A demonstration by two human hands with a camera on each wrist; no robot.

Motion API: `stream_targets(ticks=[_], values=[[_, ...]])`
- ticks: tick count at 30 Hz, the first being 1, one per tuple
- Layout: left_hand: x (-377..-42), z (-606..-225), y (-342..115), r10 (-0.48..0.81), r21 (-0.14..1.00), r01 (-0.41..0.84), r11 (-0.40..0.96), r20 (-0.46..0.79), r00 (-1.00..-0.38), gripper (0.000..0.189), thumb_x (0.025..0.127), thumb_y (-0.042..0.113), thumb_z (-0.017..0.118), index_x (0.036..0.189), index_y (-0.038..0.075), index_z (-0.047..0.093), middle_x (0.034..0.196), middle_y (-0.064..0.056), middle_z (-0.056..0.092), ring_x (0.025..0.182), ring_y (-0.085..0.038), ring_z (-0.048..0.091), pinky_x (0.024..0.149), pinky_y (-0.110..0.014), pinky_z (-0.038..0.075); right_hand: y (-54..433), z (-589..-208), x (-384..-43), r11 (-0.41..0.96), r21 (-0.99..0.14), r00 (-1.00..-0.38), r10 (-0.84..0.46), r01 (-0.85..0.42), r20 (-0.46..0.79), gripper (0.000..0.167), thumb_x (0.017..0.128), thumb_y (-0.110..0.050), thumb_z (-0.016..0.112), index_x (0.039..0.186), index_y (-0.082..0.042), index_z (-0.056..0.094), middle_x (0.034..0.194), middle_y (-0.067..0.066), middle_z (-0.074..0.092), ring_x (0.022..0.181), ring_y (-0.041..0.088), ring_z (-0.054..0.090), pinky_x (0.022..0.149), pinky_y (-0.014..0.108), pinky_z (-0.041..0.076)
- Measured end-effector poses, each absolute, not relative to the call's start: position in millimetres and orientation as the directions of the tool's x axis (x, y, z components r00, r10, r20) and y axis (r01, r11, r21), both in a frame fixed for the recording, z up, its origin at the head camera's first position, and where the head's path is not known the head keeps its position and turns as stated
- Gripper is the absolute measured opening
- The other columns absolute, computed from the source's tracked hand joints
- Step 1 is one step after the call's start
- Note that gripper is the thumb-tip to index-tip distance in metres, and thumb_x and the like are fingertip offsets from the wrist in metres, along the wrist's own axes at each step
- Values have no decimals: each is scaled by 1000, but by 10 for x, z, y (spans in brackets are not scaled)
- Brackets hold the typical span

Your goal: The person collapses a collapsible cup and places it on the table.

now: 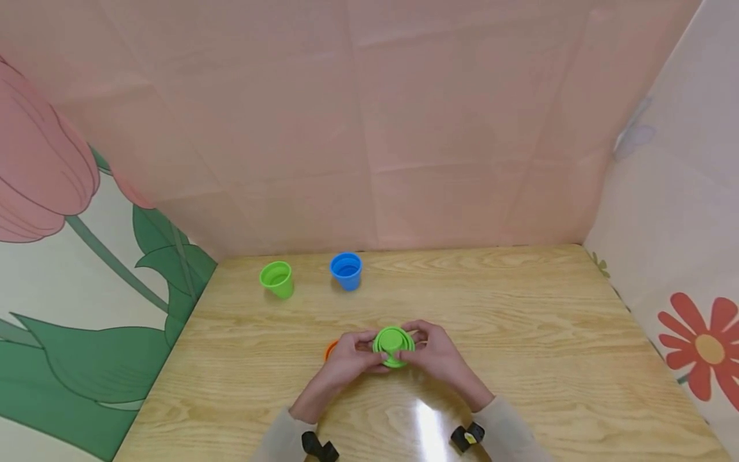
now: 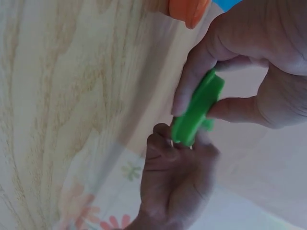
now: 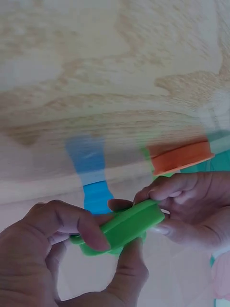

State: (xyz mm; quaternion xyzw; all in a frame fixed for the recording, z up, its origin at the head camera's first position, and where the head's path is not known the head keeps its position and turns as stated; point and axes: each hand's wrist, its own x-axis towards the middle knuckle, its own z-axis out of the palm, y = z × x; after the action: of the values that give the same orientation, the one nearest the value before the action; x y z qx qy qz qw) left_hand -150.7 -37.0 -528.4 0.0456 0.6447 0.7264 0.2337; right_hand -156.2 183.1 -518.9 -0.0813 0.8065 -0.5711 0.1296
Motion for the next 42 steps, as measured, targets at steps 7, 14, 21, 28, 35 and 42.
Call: stream_targets(ticks=[7, 14, 21, 28, 35, 42], values=[[-1544, -5214, -422, 422, 942, -329, -69, -271, -865, 49, 93, -9, 71, 141, -6, 61, 111, -19, 73, 90, -21, 78, 87, -37, 67, 1925, -5273, -1586, 245, -967, -920, -358, 74, -161, 62, 86, -9, 85, 138, 7, 55, 107, 20, 71, 89, 19, 72, 73, 29, 65], [-1573, -5228, -466, 428, 939, -339, -65, -281, -859, 57, 94, -8, 71, 148, -7, 53, 115, -20, 71, 95, -24, 78, 89, -38, 67, 1982, -5270, -1602, 169, -977, -901, -392, 127, -184, 62, 92, -17, 83, 142, 6, 54, 110, 20, 71, 94, 22, 74, 82, 38, 68], [-1584, -5243, -471, 414, 940, -331, -86, -268, -870, 54, 95, -7, 71, 146, -7, 55, 120, -24, 74, 102, -30, 78, 89, -39, 67, 1971, -5228, -1598, 101, -977, -900, -381, 189, -213, 58, 95, -11, 77, 144, 8, 52, 108, 19, 70, 95, 25, 75, 87, 43, 68], [-1585, -5266, -488, 386, 945, -312, -99, -253, -887, 48, 96, -4, 71, 142, -9, 58, 123, -28, 74, 107, -33, 77, 90, -41, 67, 1988, -5227, -1590, 55, -973, -884, -409, 226, -228, 59, 99, -10, 72, 148, 10, 46, 111, 19, 73, 100, 28, 77, 93, 48, 65], [-1595, -5294, -513, 380, 941, -321, -108, -259, -888, 40, 96, -3, 72, 134, -11, 63, 120, -27, 74, 104, -31, 78, 89, -39, 67, 2013, -5238, -1582, 42, -971, -877, -422, 234, -230, 57, 100, -8, 70, 147, 11, 46, 115, 25, 76, 102, 29, 78, 94, 51, 65], [-1586, -5308, -540, 379, 935, -340, -99, -280, -882, 36, 95, -2, 71, 129, -11, 66, 118, -28, 75, 103, -31, 79, 89, -37, 67, 2037, -5281, -1585, 36, -969, -868, -437, 245, -236, 56, 100, -8, 70, 146, 12, 46, 117, 26, 76, 101, 30, 78, 92, 49, 66]])
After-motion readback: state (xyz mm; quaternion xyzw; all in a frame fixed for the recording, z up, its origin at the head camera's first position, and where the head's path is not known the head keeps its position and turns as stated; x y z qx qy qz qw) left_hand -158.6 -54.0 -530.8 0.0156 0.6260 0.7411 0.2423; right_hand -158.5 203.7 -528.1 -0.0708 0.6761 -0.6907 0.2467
